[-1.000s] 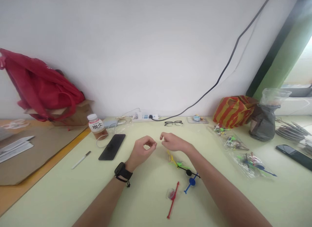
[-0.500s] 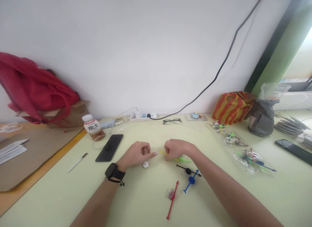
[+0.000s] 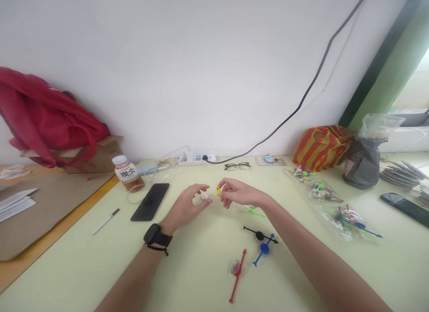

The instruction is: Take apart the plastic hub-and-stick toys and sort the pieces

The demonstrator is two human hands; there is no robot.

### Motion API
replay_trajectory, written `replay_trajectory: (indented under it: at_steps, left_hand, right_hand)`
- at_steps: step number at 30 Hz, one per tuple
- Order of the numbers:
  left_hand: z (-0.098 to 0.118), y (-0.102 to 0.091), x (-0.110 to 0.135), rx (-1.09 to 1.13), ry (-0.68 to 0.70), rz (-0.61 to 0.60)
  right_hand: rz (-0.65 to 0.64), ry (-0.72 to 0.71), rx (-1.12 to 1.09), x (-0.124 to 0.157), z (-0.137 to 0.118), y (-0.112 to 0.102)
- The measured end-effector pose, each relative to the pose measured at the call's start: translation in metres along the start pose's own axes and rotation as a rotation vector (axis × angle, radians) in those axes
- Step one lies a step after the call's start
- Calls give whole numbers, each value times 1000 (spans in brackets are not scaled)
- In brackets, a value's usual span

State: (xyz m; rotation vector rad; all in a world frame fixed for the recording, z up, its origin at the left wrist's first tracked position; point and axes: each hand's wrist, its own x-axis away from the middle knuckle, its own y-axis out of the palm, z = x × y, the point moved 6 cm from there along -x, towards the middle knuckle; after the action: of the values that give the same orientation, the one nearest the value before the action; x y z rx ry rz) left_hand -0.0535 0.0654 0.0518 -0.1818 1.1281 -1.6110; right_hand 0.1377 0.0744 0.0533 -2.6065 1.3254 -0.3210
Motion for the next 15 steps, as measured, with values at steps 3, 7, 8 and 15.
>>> replay_trajectory:
  at_steps: [3,7,8,15]
  left_hand:
    - [16,3,0,109,34,36]
    - [24,13,0,231,25,60]
    - [23,16,0,246,21,74]
    - [30,21,4,234,80,79]
  right_hand:
    - [23,-51,-61,-3,-2,3]
    - [67,-71,-65,-10,-1,8]
    - [74,-70,-51,-11,-1,8]
    - [92,-38,1,-13,4,7]
